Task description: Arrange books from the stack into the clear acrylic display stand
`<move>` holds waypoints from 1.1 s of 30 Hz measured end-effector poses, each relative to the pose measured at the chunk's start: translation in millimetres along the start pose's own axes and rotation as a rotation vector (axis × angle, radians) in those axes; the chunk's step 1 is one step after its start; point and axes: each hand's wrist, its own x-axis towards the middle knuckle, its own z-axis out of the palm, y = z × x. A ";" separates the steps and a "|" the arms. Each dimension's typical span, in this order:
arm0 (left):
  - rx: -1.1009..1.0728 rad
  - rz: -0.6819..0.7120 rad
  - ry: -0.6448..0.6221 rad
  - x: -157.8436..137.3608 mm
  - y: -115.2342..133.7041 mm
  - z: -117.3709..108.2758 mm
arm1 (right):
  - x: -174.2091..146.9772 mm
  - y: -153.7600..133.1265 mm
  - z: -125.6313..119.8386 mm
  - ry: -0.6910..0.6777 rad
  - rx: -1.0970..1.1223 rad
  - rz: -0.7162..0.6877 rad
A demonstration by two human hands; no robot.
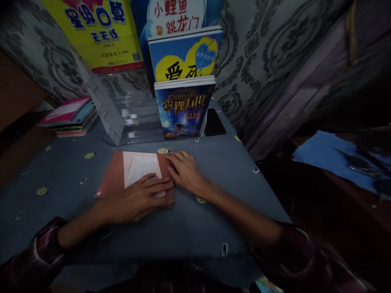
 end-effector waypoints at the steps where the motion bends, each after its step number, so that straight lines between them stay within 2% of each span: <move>1: -0.019 0.008 -0.001 -4.4 1.9 0.1 | -5.8 -1.8 -2.1 0.002 -0.013 -0.002; 6: -0.142 0.035 0.001 -27.0 13.2 1.2 | -43.6 -20.3 -14.7 0.028 -0.092 -0.021; 14: -0.383 -0.076 0.074 -54.7 21.9 2.4 | -93.7 -66.5 -23.5 0.039 -0.096 -0.021; 19: -0.484 -0.162 0.092 -61.3 21.3 4.4 | -100.0 -81.0 -21.9 0.036 -0.068 -0.046; 25: -0.514 -0.180 0.103 -59.9 23.5 5.0 | -93.2 -76.5 -25.2 0.007 -0.079 -0.039; 28: -0.397 -0.234 0.197 -59.6 20.1 14.8 | -88.5 -74.2 -28.6 -0.006 -0.053 -0.050; 31: -0.109 -0.466 0.367 -60.8 11.3 31.7 | -85.0 -76.1 -30.3 0.011 -0.001 -0.068; 33: 0.002 -0.601 0.409 -62.7 3.6 41.1 | -83.9 -80.2 -30.1 0.018 0.047 -0.089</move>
